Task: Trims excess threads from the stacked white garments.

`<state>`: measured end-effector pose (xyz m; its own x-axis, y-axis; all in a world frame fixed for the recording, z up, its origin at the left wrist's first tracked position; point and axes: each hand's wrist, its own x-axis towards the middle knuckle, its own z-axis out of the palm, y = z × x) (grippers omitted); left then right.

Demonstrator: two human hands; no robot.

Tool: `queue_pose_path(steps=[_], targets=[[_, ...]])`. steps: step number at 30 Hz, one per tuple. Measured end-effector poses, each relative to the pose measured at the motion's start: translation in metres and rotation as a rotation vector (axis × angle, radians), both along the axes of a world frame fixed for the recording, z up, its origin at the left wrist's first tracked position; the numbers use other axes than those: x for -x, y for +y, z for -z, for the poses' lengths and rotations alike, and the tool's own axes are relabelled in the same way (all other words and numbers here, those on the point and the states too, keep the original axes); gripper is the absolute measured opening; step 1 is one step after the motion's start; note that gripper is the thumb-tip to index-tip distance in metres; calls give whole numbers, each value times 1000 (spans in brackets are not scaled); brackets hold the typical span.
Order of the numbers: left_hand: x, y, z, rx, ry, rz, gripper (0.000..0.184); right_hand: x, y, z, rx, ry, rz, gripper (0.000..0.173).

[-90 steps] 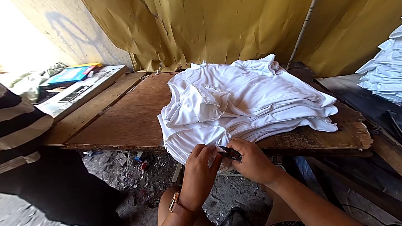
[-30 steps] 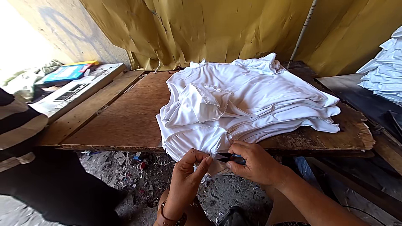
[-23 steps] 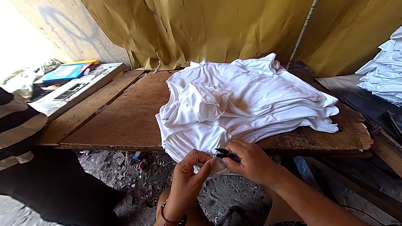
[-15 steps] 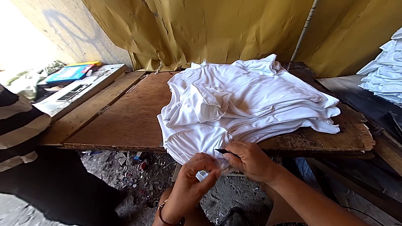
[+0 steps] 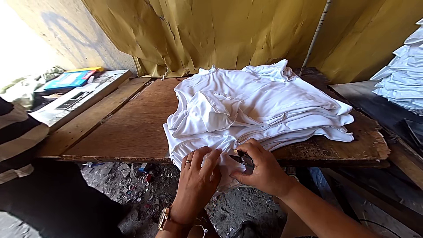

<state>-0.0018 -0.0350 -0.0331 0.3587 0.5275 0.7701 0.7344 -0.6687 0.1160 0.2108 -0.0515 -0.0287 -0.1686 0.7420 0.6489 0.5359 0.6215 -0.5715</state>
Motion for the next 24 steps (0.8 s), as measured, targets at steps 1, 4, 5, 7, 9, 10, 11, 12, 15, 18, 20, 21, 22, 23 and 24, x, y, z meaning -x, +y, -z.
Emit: queue_pose_path(steps=[1, 4, 5, 7, 9, 10, 11, 12, 15, 18, 20, 21, 22, 23, 24], targets=[[-2, -5, -3, 9, -40, -1, 31, -1, -1, 1, 36, 52, -22, 47], [-18, -33, -13, 71, -245, 8, 24, -5, -2, 4, 75, 193, -73, 39], [-25, -43, -13, 203, -328, 57, 28, -4, -3, 4, 68, 200, -66, 38], [-34, -55, -9, 632, -571, 192, 31, -3, -5, 5, 77, 186, -54, 36], [-40, -55, -11, 983, -966, 261, 27, -2, -4, 5, 101, 188, -47, 29], [-42, -52, -14, 1081, -1140, 270, 27, -1, -4, 6, 95, 192, -38, 25], [-45, -50, -17, 1144, -1259, 272, 26, -1, -4, 6, 83, 195, -30, 22], [-47, -47, -21, 1185, -1339, 267, 26, 0, -4, 6, 73, 198, -27, 20], [-53, -37, -32, 1234, -1561, 204, 25, 2, -6, 5, 81, 196, -34, 19], [-55, -29, -37, 1229, -1676, 220, 28, 1, -6, 6, 137, 152, -55, 20], [-53, -28, -35, 1227, -1732, 257, 29, 2, -5, 5, 206, 137, -62, 30], [-52, -28, -35, 1220, -1759, 274, 29, 3, -5, 4, 233, 136, -67, 36], [-51, -28, -35, 1211, -1788, 289, 27, 3, -5, 4, 248, 137, -71, 41], [-50, -28, -34, 1206, -1815, 301, 25, 4, -5, 3, 246, 133, -60, 46], [-50, -28, -34, 1200, -1834, 301, 23, 6, -6, 2, 215, 113, -32, 48]])
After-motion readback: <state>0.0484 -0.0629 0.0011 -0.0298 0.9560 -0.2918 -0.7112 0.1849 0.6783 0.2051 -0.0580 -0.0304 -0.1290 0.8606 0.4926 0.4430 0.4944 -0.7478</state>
